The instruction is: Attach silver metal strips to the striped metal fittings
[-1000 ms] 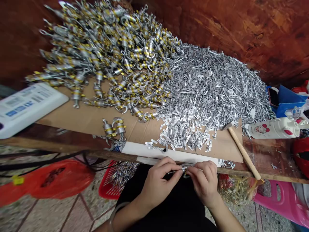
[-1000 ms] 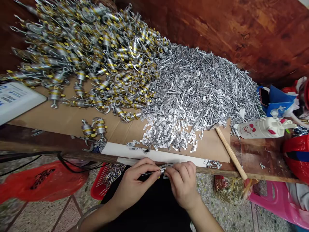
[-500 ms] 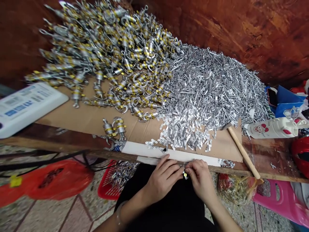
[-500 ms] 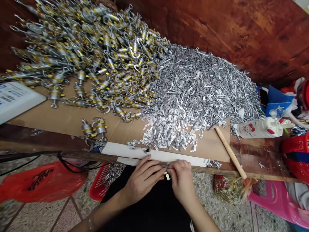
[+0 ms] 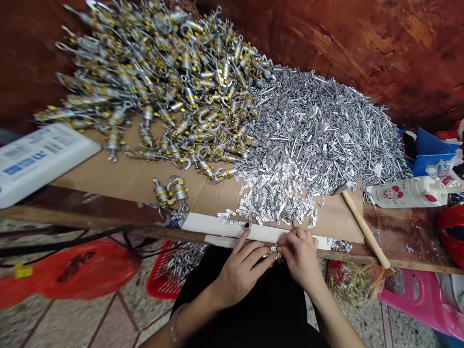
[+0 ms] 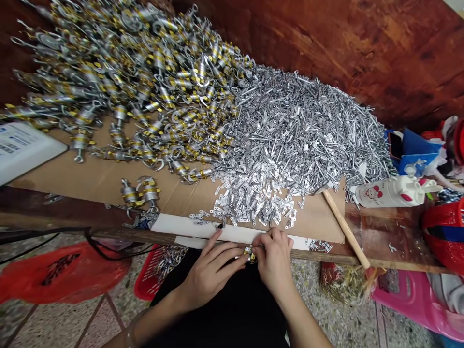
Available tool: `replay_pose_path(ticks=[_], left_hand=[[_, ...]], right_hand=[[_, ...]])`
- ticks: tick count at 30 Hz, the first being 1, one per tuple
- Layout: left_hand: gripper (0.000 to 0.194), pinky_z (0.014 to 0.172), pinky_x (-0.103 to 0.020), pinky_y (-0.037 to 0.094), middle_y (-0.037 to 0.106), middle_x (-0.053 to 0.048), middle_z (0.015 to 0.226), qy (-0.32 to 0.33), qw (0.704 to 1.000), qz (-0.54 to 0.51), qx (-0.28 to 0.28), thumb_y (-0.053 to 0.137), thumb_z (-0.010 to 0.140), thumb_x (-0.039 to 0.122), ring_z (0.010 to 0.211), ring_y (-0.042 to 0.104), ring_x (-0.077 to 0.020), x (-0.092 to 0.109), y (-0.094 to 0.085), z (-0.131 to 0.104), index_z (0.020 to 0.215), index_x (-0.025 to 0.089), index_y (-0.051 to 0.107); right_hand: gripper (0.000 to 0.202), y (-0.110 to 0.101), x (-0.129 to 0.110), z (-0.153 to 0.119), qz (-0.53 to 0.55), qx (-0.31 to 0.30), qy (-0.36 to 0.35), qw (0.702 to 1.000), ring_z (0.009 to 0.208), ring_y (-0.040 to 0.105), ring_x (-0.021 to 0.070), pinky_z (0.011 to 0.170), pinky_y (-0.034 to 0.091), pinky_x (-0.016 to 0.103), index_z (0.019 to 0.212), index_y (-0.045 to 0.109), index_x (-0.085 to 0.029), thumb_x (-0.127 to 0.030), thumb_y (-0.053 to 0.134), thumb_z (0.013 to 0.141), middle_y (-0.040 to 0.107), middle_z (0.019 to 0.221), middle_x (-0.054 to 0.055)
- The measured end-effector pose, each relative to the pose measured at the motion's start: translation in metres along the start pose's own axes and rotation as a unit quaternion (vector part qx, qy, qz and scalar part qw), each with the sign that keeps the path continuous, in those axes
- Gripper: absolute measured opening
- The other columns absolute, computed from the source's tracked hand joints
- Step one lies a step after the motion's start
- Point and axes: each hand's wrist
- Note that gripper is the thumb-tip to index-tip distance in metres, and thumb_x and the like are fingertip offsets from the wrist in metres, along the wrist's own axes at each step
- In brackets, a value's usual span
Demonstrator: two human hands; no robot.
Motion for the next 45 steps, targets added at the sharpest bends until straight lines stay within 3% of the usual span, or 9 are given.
replay_pose_path(ticks=[5,14,16,20,27,34,39,43,45], left_hand=[[0.023,0.107,-0.047,0.022,0.066,-0.001,0.087,-0.014,0.998,-0.029,0.048,0.043,0.088,0.011,0.091,0.054,-0.0158,0.004,0.002,-0.002,0.091,0.017,0.064],[0.02,0.109,-0.046,0.019,0.065,0.003,0.08,-0.093,0.994,-0.054,0.009,0.046,0.089,0.017,0.084,0.055,-0.0132,0.01,-0.003,0.008,0.086,0.022,0.065],[0.019,0.109,-0.048,0.019,0.065,0.003,0.08,-0.091,0.995,-0.05,0.011,0.046,0.089,0.018,0.087,0.055,-0.0146,0.01,-0.003,0.008,0.086,0.022,0.065],[0.018,0.108,-0.049,0.021,0.065,0.003,0.081,-0.098,0.994,-0.043,0.022,0.048,0.088,0.018,0.091,0.055,-0.0161,0.01,-0.003,0.007,0.086,0.023,0.065],[0.02,0.108,-0.049,0.022,0.065,0.003,0.081,-0.103,0.993,-0.044,0.019,0.047,0.089,0.017,0.093,0.054,-0.0162,0.011,-0.001,0.005,0.085,0.023,0.065],[0.02,0.107,-0.05,0.023,0.065,0.002,0.081,-0.104,0.994,-0.041,0.011,0.048,0.087,0.015,0.092,0.054,-0.0161,0.011,-0.003,0.006,0.085,0.023,0.065],[0.02,0.107,-0.049,0.022,0.065,0.002,0.081,-0.105,0.994,-0.039,0.019,0.047,0.088,0.016,0.092,0.054,-0.016,0.011,-0.002,0.007,0.084,0.023,0.065],[0.02,0.107,-0.05,0.023,0.064,0.002,0.08,-0.108,0.993,-0.039,0.02,0.047,0.089,0.017,0.091,0.054,-0.0159,0.011,-0.002,0.007,0.084,0.023,0.065],[0.02,0.107,-0.051,0.024,0.064,0.002,0.08,-0.109,0.993,-0.04,0.02,0.047,0.088,0.017,0.091,0.054,-0.0161,0.011,-0.002,0.007,0.084,0.023,0.066]], right_hand=[[0.014,-0.005,-0.004,0.005,-0.02,-0.063,-0.016,0.998,0.084,0.046,0.0189,0.069,0.025,0.03,0.076,0.064,-0.025,-0.014,0.057,0.081,0.056,0.082,0.0],[0.013,-0.018,-0.004,0.017,-0.024,-0.124,-0.041,0.991,0.085,0.048,0.0189,0.07,0.023,0.03,0.073,0.065,-0.025,-0.014,0.061,0.079,0.058,0.079,-0.002],[0.008,-0.019,-0.007,0.021,0.011,-0.085,-0.029,0.996,0.084,0.049,0.018,0.072,0.024,0.031,0.077,0.064,-0.024,-0.018,0.06,0.081,0.06,0.08,-0.002],[0.012,-0.01,-0.018,0.036,-0.023,0.09,0.024,0.995,0.085,0.047,0.0206,0.074,0.026,0.032,0.089,0.062,-0.02,-0.03,0.056,0.084,0.059,0.087,0.003],[0.012,-0.002,-0.014,0.049,-0.055,0.16,0.007,0.986,0.08,0.044,0.02,0.07,0.026,0.031,0.078,0.058,-0.019,-0.021,0.049,0.086,0.056,0.082,0.003],[0.01,-0.001,-0.01,0.046,-0.043,0.132,0.003,0.99,0.085,0.044,0.0213,0.073,0.027,0.032,0.088,0.059,-0.02,-0.027,0.054,0.084,0.056,0.087,0.004],[0.012,-0.003,-0.015,0.059,-0.077,0.107,-0.002,0.991,0.081,0.044,0.0217,0.072,0.027,0.034,0.074,0.059,-0.02,-0.022,0.051,0.084,0.056,0.082,0.004],[0.013,-0.022,-0.007,0.047,0.084,0.13,-0.03,0.988,0.08,0.048,0.0186,0.074,0.033,0.032,0.077,0.054,-0.02,-0.024,0.046,0.086,0.056,0.079,0.002],[0.011,-0.029,0.0,0.033,0.161,0.087,-0.037,0.982,0.078,0.051,0.0171,0.073,0.037,0.03,0.086,0.055,-0.02,-0.026,0.046,0.087,0.057,0.08,0.002]])
Point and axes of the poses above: each hand's wrist, its own z-axis towards the middle knuckle, its own y-axis out of the palm, x = y × z
